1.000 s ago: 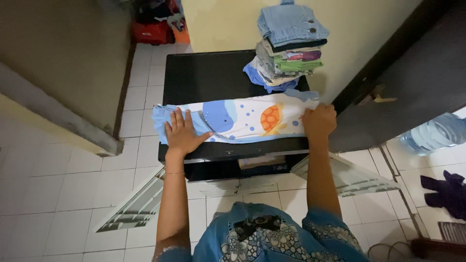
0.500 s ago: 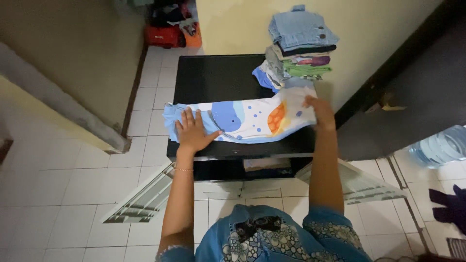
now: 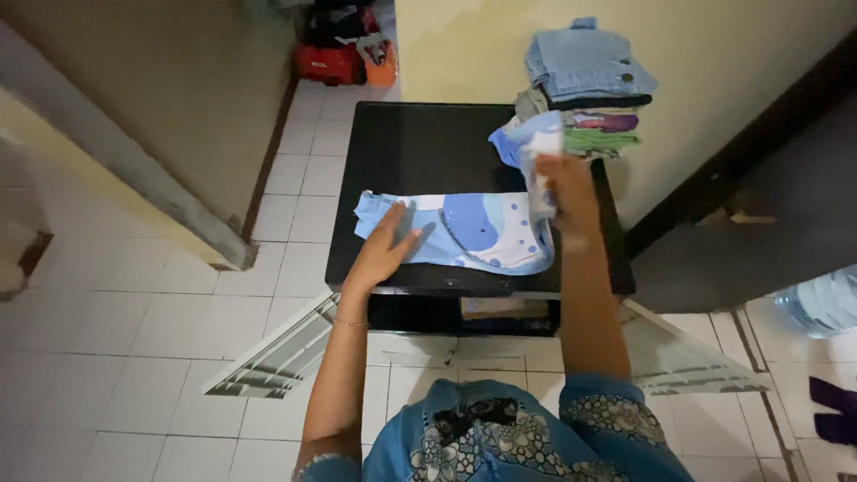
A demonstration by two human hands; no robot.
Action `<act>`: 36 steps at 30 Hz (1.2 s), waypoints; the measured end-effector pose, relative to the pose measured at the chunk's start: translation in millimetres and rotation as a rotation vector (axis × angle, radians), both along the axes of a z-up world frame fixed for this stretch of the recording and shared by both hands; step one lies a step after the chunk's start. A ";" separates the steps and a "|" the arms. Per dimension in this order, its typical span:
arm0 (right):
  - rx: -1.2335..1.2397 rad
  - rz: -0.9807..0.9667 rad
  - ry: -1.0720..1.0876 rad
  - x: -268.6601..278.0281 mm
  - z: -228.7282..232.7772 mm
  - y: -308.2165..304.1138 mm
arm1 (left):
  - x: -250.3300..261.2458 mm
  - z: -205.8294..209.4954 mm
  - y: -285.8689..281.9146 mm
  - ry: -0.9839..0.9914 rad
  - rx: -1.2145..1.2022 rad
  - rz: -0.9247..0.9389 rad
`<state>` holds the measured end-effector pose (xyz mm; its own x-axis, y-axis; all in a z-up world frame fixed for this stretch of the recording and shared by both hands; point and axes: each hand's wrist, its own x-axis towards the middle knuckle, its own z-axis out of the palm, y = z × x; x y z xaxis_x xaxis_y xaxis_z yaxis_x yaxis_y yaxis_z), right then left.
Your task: The person removes folded clothes from a cabinet, places them on top of the cabinet, and refolds the garments one by one by hand.
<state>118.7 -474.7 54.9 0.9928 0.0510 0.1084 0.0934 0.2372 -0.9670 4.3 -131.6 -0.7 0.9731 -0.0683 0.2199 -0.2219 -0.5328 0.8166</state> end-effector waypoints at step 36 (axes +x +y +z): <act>-0.523 -0.303 -0.017 -48.7 -15.9 -142.9 | 21.6 12.8 -14.3 -0.089 0.567 0.270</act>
